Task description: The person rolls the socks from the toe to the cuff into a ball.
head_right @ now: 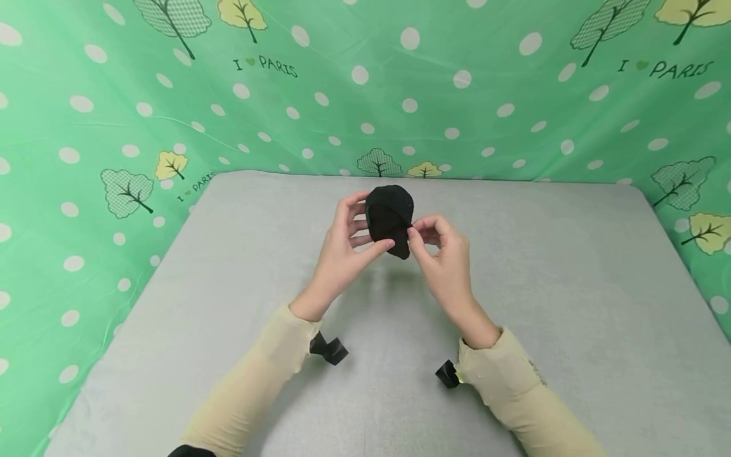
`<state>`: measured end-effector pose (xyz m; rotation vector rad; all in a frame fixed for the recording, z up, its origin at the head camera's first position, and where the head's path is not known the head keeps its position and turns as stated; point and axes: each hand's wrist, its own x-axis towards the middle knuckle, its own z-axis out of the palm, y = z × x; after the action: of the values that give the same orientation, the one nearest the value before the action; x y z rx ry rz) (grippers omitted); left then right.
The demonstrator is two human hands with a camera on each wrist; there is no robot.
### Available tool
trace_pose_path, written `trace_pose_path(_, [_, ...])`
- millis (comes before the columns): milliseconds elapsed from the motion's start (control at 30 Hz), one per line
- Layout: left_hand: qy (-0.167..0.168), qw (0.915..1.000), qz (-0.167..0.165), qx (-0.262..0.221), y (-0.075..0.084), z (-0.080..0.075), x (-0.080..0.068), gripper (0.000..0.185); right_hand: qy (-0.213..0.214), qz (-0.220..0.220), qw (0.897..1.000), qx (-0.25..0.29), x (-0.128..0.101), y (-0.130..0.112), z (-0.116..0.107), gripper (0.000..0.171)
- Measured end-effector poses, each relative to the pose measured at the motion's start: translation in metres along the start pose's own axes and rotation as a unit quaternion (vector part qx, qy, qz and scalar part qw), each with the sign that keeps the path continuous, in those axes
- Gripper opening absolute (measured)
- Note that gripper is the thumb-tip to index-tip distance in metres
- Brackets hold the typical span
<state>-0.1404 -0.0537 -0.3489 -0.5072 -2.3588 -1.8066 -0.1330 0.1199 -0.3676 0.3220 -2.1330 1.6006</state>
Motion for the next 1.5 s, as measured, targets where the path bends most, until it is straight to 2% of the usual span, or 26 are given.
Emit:
trace_pose_path(167, [0.028,0.9979,0.042,0.04,0.0,0.004,-0.003,0.073,0.015,0.016,1.0,0.022,0.0,-0.001,0.002,0.009])
trace_pose_path(300, [0.026,0.9935,0.079,0.077,0.0,0.007,-0.005,0.074,0.021,0.019,0.999,0.022,-0.001,-0.003,0.003,0.009])
trace_pose_path(400, [0.02,0.9907,0.092,0.098,-0.001,0.007,-0.005,0.078,0.016,0.011,1.0,0.022,-0.001,-0.004,0.004,0.008])
trace_pose_path(600, [0.015,0.9876,0.097,0.122,-0.002,0.004,-0.003,0.074,-0.03,-0.051,0.998,0.009,-0.004,0.001,0.001,0.006])
trace_pose_path(800, [0.047,0.9835,0.094,0.147,-0.003,0.0,0.001,0.067,-0.077,-0.138,0.987,-0.01,-0.008,0.004,0.002,0.003])
trace_pose_path(900, [0.06,0.9831,0.086,0.15,-0.003,-0.001,0.002,0.065,-0.086,-0.159,0.983,-0.02,-0.011,0.004,0.004,0.008])
trace_pose_path(1000, [0.045,0.9863,0.077,0.139,-0.003,-0.001,0.003,0.067,-0.085,-0.145,0.986,-0.017,-0.013,0.004,0.004,0.007])
trace_pose_path(1133, [-0.012,0.9921,0.069,0.105,-0.001,-0.003,0.002,0.077,-0.059,-0.084,0.995,0.017,-0.013,0.003,0.002,0.001])
trace_pose_path(1267, [-0.054,0.9929,0.06,0.087,0.0,-0.007,0.003,0.086,-0.046,-0.044,0.996,0.058,-0.012,0.005,0.0,0.007])
trace_pose_path(1400, [-0.051,0.992,0.061,0.098,0.001,-0.009,0.002,0.087,-0.054,-0.031,0.996,0.057,-0.013,0.005,0.0,0.008])
trace_pose_path(1500, [-0.036,0.9901,0.069,0.118,0.001,-0.009,0.001,0.085,-0.054,-0.033,0.998,0.005,-0.014,0.004,0.001,0.01])
